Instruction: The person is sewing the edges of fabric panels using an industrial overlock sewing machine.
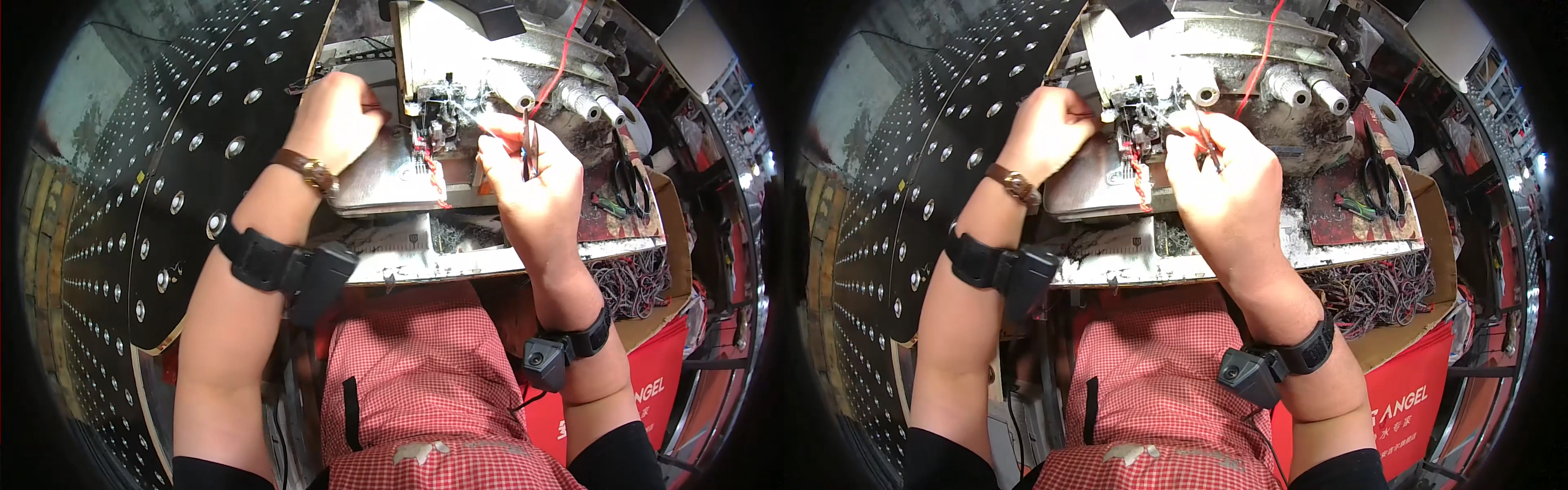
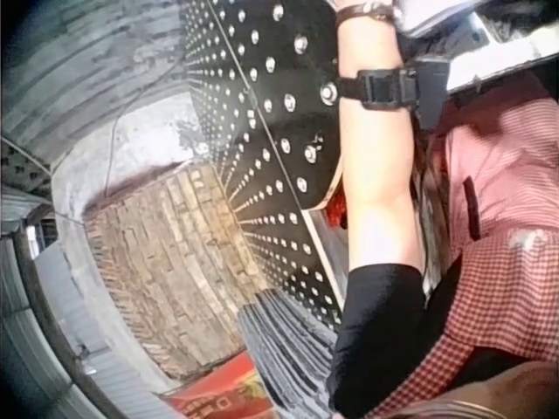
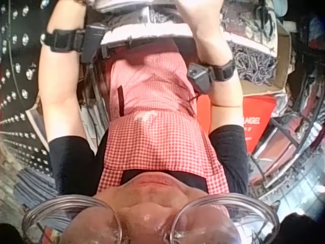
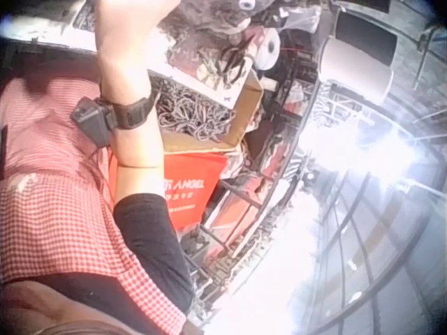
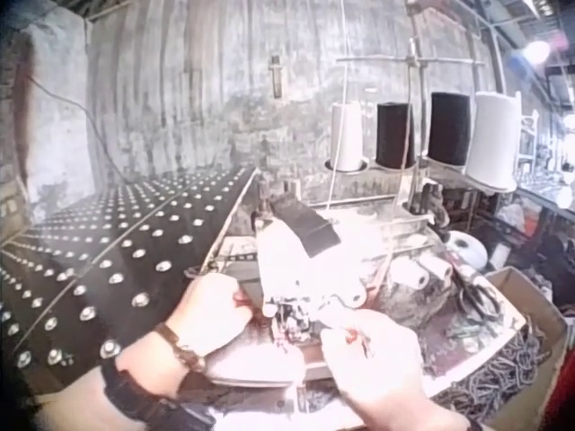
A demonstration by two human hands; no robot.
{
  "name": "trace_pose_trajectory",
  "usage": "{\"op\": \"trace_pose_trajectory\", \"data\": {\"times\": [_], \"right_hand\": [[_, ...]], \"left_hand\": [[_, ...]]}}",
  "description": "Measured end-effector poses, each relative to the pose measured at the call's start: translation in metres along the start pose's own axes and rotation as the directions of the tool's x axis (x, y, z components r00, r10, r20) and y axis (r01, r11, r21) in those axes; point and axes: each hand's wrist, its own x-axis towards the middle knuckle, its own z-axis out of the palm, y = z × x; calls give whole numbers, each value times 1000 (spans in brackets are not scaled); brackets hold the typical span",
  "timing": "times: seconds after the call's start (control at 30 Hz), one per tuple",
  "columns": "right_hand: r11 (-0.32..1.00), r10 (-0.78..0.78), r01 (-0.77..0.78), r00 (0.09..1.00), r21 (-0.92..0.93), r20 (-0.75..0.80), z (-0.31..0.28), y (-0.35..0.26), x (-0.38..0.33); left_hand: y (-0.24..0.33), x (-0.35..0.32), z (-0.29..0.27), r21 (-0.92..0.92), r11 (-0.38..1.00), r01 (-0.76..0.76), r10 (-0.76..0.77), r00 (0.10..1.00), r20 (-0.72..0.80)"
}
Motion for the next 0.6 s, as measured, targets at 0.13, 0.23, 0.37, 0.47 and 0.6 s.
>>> {"op": "trace_pose_trajectory", "data": {"times": [0.13, 0.23, 0.37, 0.47, 0.6], "right_hand": [[971, -215, 202, 972, -129, -94, 8, 5, 3], [871, -377, 335, 925, -360, -51, 8, 4, 0], [793, -394, 410, 909, -451, 134, 11, -18, -22], [754, -395, 442, 896, -486, 203, 8, -22, -27], [783, -285, 327, 945, -529, 162, 4, -20, -23]], "left_hand": [[-20, -6, -35, -67, 995, 78, -75, 996, 47], [-18, -17, -47, -13, 995, 100, -99, 994, 42], [-16, -25, -55, -11, 988, 151, -150, 986, 71], [-26, -29, -63, 18, 996, 85, -86, 996, 16], [-68, -36, -95, 295, 950, 104, -57, 985, -165]]}}
